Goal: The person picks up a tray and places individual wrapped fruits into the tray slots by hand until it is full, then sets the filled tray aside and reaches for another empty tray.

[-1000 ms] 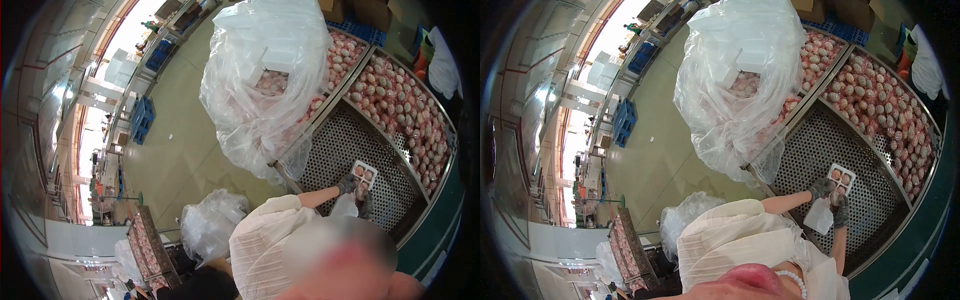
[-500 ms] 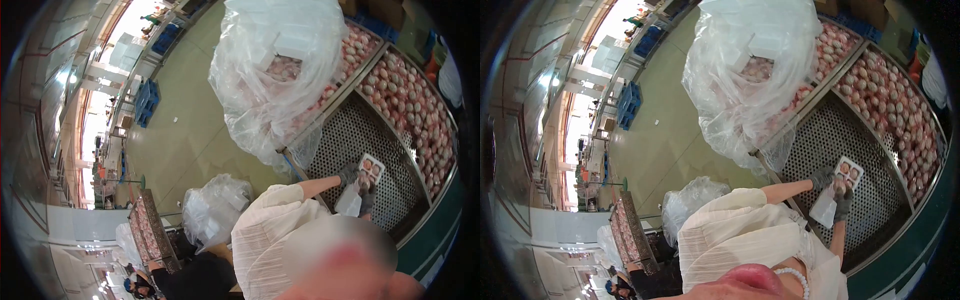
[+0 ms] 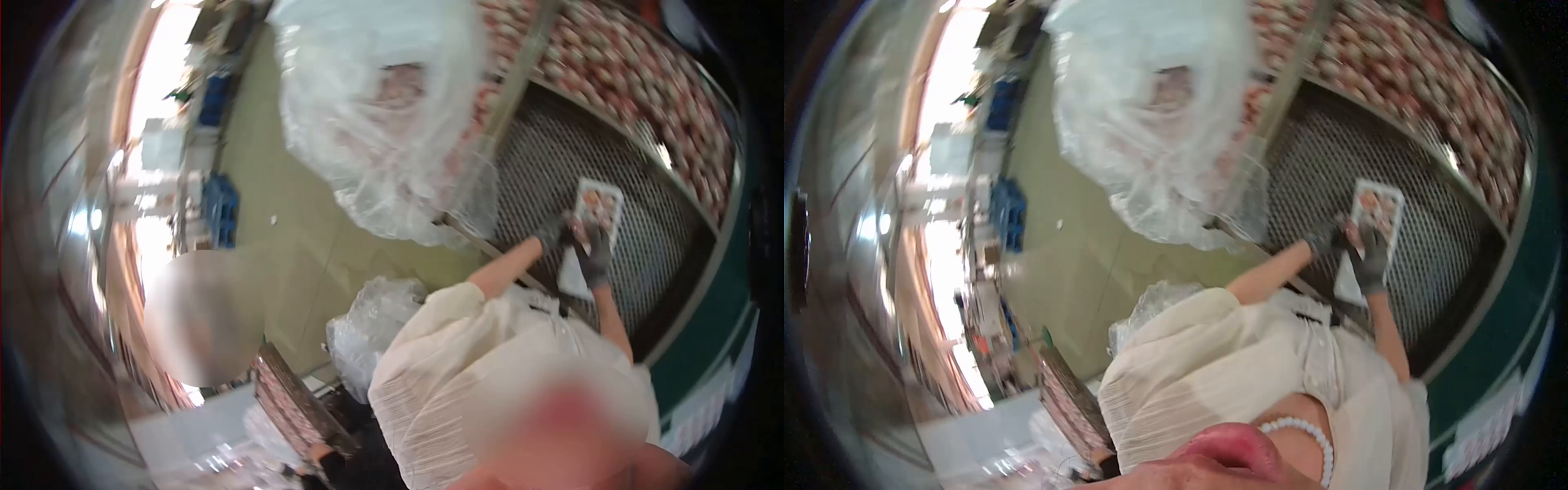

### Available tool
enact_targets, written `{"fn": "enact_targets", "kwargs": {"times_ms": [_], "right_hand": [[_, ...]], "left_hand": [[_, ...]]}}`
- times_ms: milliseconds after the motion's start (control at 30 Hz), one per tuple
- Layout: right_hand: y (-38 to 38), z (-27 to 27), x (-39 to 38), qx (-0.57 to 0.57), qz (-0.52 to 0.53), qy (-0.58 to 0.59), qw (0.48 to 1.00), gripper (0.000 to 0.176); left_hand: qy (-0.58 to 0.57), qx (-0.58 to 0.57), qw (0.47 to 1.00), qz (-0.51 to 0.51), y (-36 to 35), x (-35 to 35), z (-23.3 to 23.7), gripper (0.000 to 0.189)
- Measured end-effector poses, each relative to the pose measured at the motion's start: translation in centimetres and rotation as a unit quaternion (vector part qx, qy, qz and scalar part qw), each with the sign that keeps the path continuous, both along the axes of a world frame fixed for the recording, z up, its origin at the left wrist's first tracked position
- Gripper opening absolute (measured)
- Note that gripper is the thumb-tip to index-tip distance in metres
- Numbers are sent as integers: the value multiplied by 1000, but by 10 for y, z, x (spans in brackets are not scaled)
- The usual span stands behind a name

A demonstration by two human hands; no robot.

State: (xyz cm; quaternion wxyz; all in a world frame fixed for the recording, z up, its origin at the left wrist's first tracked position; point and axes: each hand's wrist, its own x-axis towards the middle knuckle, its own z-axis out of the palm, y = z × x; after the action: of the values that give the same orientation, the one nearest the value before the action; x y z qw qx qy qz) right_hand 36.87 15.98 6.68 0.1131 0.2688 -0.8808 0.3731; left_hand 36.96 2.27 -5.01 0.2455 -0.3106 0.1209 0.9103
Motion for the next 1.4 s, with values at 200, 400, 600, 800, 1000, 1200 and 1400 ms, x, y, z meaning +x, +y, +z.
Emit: {"fn": "enact_targets", "kwargs": {"times_ms": [200, 400, 600, 800, 1000, 1200, 1400], "right_hand": [[-5, 14, -9, 75, 100, -2, 992, 44], [-9, 11, -5, -89, -75, -207, 971, 50], [5, -19, -1, -383, -11, -519, 764, 46], [26, -16, -9, -381, -36, -609, 695, 45], [38, -20, -15, -185, -10, -596, 781, 38], [35, -14, -4, -415, -58, -623, 660, 39], [48, -39, -15, -223, 22, -548, 806, 35]], "left_hand": [[-22, -326, 922, -207, -4, -23, 67, 18], [-14, -247, 968, -48, 12, -31, 56, 18], [31, -448, 893, 3, 16, -25, 121, 18], [232, -523, 780, -255, 6, -28, 76, 25], [305, -487, 764, -295, 0, -27, 96, 13], [255, -456, 821, -229, 12, -24, 78, 5], [374, -620, 640, -258, 12, -23, 62, 12]]}}
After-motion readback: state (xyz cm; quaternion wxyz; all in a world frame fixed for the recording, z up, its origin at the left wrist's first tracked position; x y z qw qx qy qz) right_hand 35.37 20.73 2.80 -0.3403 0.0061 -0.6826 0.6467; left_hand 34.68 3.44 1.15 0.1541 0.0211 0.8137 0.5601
